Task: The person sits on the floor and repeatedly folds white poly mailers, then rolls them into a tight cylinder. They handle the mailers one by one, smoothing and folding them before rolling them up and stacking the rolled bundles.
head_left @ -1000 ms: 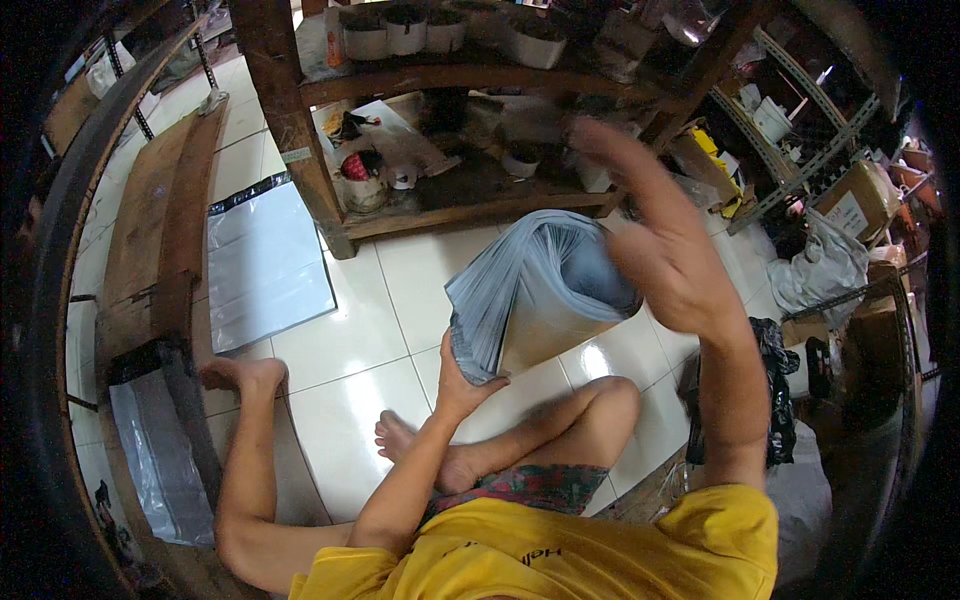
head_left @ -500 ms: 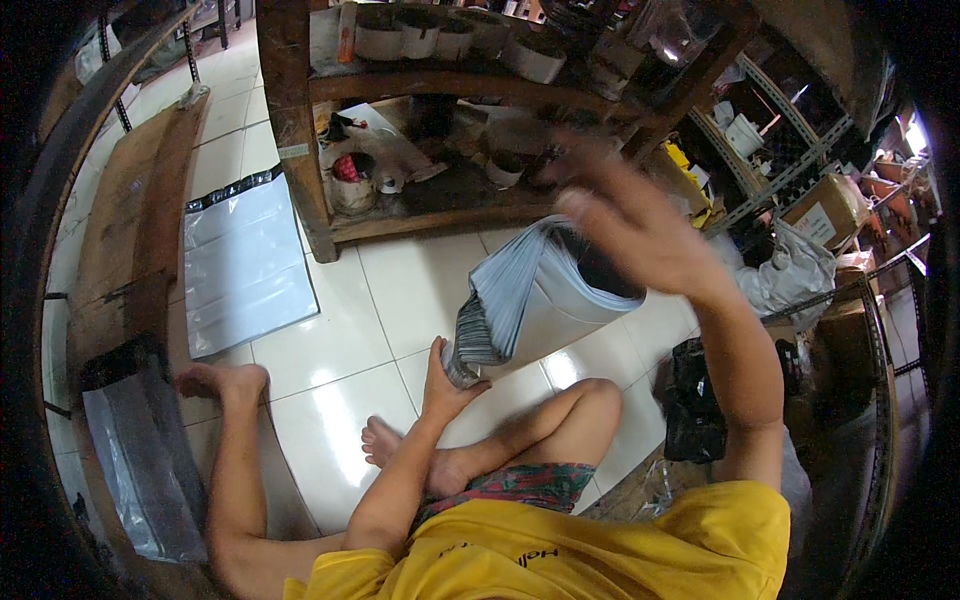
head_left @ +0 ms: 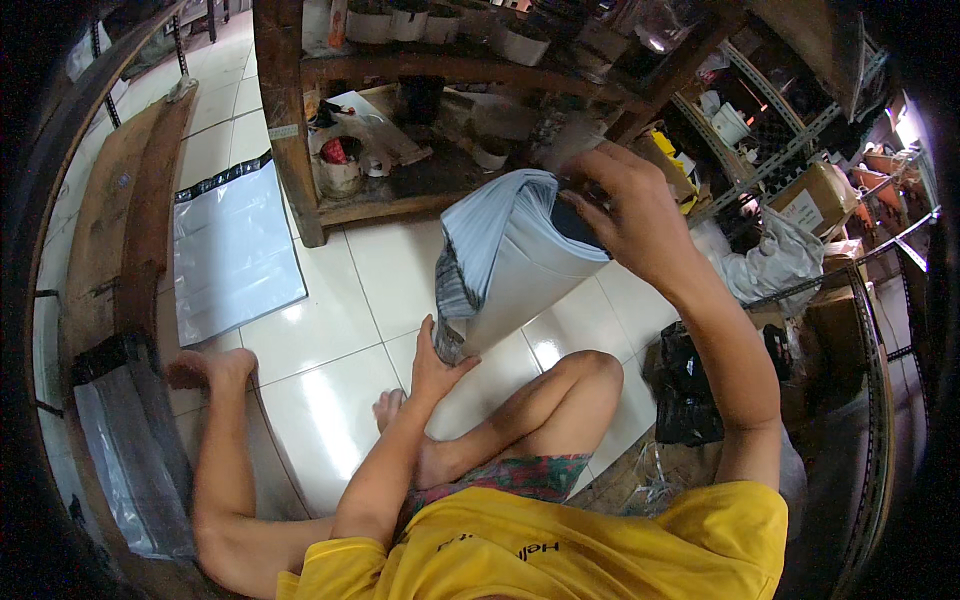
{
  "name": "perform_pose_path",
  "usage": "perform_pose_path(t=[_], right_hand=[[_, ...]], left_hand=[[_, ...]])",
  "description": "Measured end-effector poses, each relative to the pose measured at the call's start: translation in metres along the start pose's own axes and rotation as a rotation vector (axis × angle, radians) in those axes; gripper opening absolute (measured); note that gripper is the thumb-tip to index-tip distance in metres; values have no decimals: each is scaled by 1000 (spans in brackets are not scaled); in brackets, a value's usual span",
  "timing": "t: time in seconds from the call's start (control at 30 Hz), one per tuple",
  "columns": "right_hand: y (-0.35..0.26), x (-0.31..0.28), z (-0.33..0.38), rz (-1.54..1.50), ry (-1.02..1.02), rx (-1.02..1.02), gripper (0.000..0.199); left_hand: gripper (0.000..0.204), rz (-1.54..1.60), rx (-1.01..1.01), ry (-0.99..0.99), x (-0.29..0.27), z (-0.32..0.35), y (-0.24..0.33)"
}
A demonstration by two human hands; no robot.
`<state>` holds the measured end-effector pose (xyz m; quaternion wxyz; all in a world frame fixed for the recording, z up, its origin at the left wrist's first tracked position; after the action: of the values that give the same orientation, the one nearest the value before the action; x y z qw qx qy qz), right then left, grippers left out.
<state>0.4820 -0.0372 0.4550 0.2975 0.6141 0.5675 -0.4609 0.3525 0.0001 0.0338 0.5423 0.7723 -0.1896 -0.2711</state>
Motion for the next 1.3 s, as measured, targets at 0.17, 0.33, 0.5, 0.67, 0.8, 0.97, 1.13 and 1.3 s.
perform_pose_path(t=[0.17,0.33,0.5,0.67,0.8,0.97,1.13,1.3], right_hand=[[-2,-1,-1,150,23,-50,21],[-11,-1,-2,217,54,-66,24],[-8,-1,-3,201,67,-114,22],[-17,4,-3,281,2,-109,23],[-3,2,-8,214,28,32,22],[-6,-1,-4,200,42,-28,15],[2,1,-4,142,72,-67,14],[-11,-3,0,198,43,-137,14]], left_hand=[[121,36,-15,0,10,-4,21],[118,33,51,12,2,-4,17],[115,128,170,-14,-6,-13,30],[117,-12,120,-25,-12,-15,35],[115,-28,67,-56,-9,-14,43],[108,-58,131,-27,-9,-13,50],[110,-33,71,-53,-6,-12,47],[108,2,124,-46,-5,-15,45]])
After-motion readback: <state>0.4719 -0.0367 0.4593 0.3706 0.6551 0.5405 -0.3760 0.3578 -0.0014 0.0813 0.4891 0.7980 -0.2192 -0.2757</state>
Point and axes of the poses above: each hand's wrist, its own z-axis away from the middle knuckle, its own x-axis out of the palm, y = z × x, the point moved 6 cm from there along -z, towards the middle knuckle, and after that the axes turned 12 degrees about x, right-handed, at the moved point
